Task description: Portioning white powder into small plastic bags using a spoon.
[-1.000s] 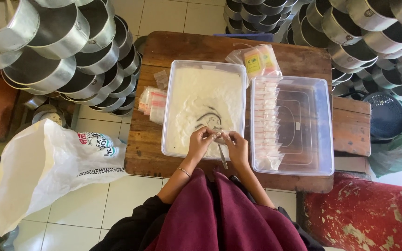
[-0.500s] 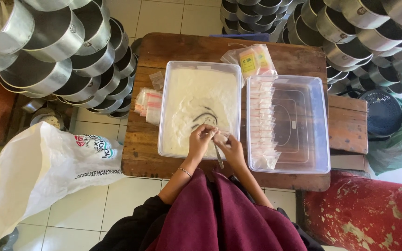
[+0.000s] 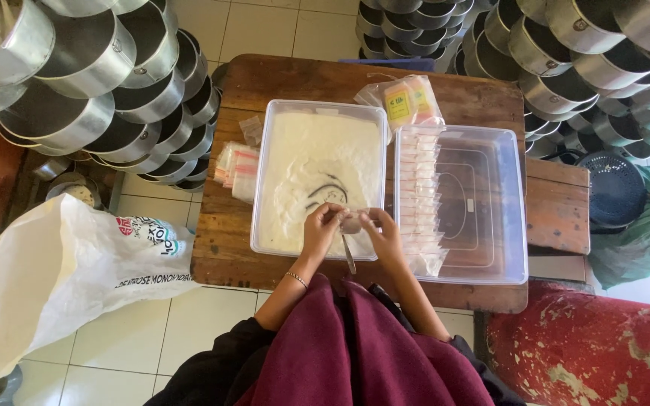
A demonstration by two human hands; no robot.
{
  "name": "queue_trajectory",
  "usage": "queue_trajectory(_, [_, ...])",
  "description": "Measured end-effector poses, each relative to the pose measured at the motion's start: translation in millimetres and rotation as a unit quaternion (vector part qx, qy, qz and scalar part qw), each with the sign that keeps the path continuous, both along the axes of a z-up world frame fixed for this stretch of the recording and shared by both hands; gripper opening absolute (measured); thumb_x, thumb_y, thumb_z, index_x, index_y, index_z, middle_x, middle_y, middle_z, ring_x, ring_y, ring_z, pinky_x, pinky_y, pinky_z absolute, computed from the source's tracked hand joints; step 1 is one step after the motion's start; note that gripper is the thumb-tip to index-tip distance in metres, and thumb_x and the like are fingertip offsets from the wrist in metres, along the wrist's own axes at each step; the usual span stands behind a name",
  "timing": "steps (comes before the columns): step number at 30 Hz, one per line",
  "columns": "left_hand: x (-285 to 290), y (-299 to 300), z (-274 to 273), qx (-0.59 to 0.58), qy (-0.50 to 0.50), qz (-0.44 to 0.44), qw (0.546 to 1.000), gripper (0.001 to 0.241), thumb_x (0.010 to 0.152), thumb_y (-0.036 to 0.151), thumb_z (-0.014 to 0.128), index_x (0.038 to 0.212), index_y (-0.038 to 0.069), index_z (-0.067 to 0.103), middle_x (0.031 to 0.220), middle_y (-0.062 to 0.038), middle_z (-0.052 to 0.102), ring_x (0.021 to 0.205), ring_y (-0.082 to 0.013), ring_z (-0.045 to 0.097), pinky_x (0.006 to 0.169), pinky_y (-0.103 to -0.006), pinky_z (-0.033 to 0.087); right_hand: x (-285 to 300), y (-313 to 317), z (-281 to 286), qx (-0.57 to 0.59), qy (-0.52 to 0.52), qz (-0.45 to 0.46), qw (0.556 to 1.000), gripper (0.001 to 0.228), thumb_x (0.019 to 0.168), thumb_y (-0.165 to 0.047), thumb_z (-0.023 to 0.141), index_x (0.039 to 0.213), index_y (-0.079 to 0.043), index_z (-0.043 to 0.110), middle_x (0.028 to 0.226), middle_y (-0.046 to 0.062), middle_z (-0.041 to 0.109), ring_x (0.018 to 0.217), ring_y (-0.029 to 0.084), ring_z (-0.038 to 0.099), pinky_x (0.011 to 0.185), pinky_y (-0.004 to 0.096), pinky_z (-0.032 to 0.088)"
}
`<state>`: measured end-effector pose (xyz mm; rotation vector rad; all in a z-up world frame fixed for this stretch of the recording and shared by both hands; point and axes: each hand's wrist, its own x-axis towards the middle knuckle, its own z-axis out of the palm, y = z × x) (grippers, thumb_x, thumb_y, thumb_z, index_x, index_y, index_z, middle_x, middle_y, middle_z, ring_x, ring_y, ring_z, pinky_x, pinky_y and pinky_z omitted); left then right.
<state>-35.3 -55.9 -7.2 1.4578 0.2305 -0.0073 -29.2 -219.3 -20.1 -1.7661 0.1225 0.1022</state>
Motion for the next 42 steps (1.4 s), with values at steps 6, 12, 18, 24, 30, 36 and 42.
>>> queue_trajectory(6, [-1.0, -3.1, 12.9, 0.039, -0.009, -0.009, 0.999, 0.007, 0.095, 0.016, 0.074, 0.099, 0.01, 0.075, 0.084, -0.008, 0.078, 0.079, -0.012, 0.071, 0.075, -0.0261, 0.056, 0.7, -6.2, 4.8, -0.074, -0.021, -0.027, 0.997, 0.017, 0.092, -0.035, 0.081, 0.091, -0.018, 0.076, 0.071, 0.0, 0.072, 0.072, 0.01, 0.065, 0.072, 0.024, 0.046])
queue_trajectory(12, [0.1, -10.7, 0.9, 0.001, -0.004, -0.011, 1.0, 0.009, 0.098, 0.016, 0.071, 0.101, 0.009, 0.072, 0.086, -0.01, 0.076, 0.084, -0.0148, 0.07, 0.079, -0.0284, 0.056, 0.0, -1.7, -6.7, -0.03, -0.047, -0.053, 0.997, 0.019, 0.1, -0.032, 0.073, 0.096, -0.013, 0.075, 0.077, 0.004, 0.072, 0.078, 0.013, 0.066, 0.073, 0.027, 0.05])
queue_trajectory(18, [4.7, -16.2, -21.6, -0.006, 0.015, -0.02, 1.0, 0.012, 0.098, 0.019, 0.07, 0.103, 0.009, 0.07, 0.088, -0.009, 0.076, 0.085, -0.0131, 0.067, 0.078, -0.0263, 0.054, -5.7, 3.6, 17.2, -0.025, -0.037, -0.018, 0.999, 0.024, 0.094, -0.027, 0.079, 0.105, -0.005, 0.073, 0.087, 0.013, 0.074, 0.083, 0.021, 0.068, 0.077, 0.037, 0.055])
queue_trajectory(24, [13.4, -26.9, -16.5, -0.064, 0.047, -0.005, 0.997, 0.016, 0.098, 0.022, 0.072, 0.104, 0.008, 0.069, 0.09, -0.008, 0.075, 0.084, -0.0114, 0.067, 0.08, -0.0239, 0.055, 2.3, -10.1, -12.7, -0.027, -0.002, 0.003, 1.0, 0.021, 0.092, -0.025, 0.081, 0.101, -0.008, 0.074, 0.086, 0.011, 0.074, 0.082, 0.022, 0.069, 0.08, 0.038, 0.056])
queue_trajectory(30, [25.4, -29.9, 1.8, -0.112, 0.055, -0.001, 0.992, 0.021, 0.102, 0.024, 0.065, 0.108, 0.004, 0.067, 0.096, -0.017, 0.074, 0.091, -0.0241, 0.073, 0.089, -0.0367, 0.059, 34.0, -49.3, -8.0, -0.039, 0.011, -0.027, 0.999, 0.015, 0.096, -0.023, 0.076, 0.105, -0.011, 0.075, 0.094, 0.008, 0.075, 0.092, 0.023, 0.071, 0.082, 0.037, 0.056])
queue_trajectory(36, [41.0, -16.5, -18.4, -0.107, 0.097, 0.035, 0.989, 0.022, 0.102, 0.029, 0.063, 0.112, 0.009, 0.067, 0.096, -0.008, 0.075, 0.087, -0.016, 0.074, 0.082, -0.0239, 0.056, 96.7, -131.3, 10.4, -0.157, -0.042, -0.107, 0.981, 0.015, 0.099, -0.026, 0.075, 0.095, -0.011, 0.074, 0.083, 0.013, 0.072, 0.075, 0.028, 0.067, 0.068, 0.042, 0.052])
queue_trajectory(42, [41.3, -13.6, -18.4, -0.109, 0.137, 0.072, 0.982, 0.018, 0.103, 0.024, 0.059, 0.112, 0.01, 0.068, 0.094, -0.006, 0.075, 0.083, -0.0138, 0.075, 0.079, -0.0223, 0.056, 162.6, -205.4, -31.5, -0.188, -0.032, -0.156, 0.969, 0.019, 0.099, -0.034, 0.076, 0.093, -0.016, 0.071, 0.084, 0.004, 0.071, 0.075, 0.018, 0.065, 0.069, 0.035, 0.051])
